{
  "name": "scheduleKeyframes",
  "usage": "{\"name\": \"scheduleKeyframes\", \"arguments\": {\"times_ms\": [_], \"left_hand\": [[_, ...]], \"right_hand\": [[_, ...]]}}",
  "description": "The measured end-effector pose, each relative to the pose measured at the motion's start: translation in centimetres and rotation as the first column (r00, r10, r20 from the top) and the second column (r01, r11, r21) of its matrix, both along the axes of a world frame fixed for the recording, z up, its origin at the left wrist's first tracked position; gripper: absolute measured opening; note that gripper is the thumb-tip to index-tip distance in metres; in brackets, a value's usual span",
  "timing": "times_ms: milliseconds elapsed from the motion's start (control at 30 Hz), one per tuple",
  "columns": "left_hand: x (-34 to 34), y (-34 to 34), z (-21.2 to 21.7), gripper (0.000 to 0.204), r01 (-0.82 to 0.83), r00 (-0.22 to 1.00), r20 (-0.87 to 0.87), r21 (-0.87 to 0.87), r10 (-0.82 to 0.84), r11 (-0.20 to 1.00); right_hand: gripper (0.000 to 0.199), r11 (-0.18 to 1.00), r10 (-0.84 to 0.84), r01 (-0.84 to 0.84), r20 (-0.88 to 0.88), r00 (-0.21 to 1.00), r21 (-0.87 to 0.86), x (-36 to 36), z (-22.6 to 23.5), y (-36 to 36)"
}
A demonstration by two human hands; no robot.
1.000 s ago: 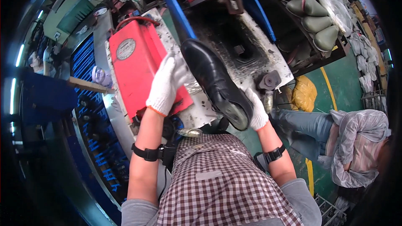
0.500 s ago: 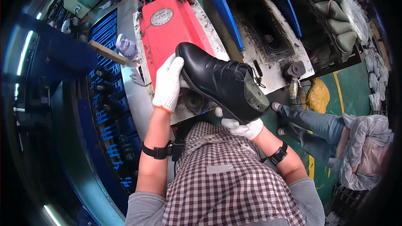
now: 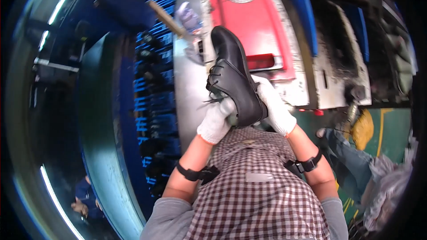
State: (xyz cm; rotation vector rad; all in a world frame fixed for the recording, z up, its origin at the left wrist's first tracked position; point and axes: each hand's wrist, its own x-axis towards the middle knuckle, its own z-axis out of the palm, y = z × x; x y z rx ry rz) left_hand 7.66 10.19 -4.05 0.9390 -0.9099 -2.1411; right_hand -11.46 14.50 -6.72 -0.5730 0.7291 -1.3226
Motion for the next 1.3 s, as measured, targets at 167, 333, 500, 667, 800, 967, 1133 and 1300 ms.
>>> {"name": "scheduleKeyframes", "arguments": {"times_ms": [167,333,500,667,800,967,1133,1300], "left_hand": [[6.3,0.1,-1.8,0.057,-0.343,0.917,-0.046,0.411,0.395,0.845],[14.0,-2.6,-7.0,0.038,-0.756,0.654,0.297,0.282,0.696,0.590],[26.0,-11.0,-15.2,0.023,-0.798,0.572,0.477,0.137,0.667,0.587],[34.5,-18.7,-20.3,0.039,-0.862,0.349,0.599,-0.096,0.721,0.498],[34.5,-19.8,-21.9,0.074,-0.604,-0.071,0.867,-0.430,0.493,0.671],[31.6,-14.3,-21.6,0.078,-0.431,-0.084,0.874,-0.466,0.479,0.773],[33.4,-4.1,-18.7,0.098,-0.310,-0.747,0.626,-0.627,0.225,0.715],[40.9,-1.5,-19.8,0.111,-0.851,-0.479,0.853,-0.509,0.207,0.126]], "right_hand": [[0.072,0.959,0.165,-0.282,-0.786,0.595,-0.012,3.7,0.5,-1.7],[0.045,0.923,-0.370,-0.111,-0.929,0.010,-0.369,2.1,-2.2,-0.8],[0.043,0.916,-0.401,-0.105,-0.868,-0.291,-0.388,1.1,-5.8,0.9],[0.046,0.964,-0.262,-0.047,-0.897,-0.357,-0.263,2.0,-7.3,0.8],[0.046,0.967,-0.250,-0.048,-0.889,-0.384,-0.251,2.1,-7.1,0.4],[0.047,0.966,-0.253,-0.057,-0.880,-0.403,-0.251,2.2,-7.0,0.4],[0.047,0.963,-0.266,-0.064,-0.877,-0.401,-0.262,2.3,-7.2,0.3],[0.045,0.966,-0.255,-0.074,-0.877,-0.408,-0.246,2.4,-6.9,0.1]]}}
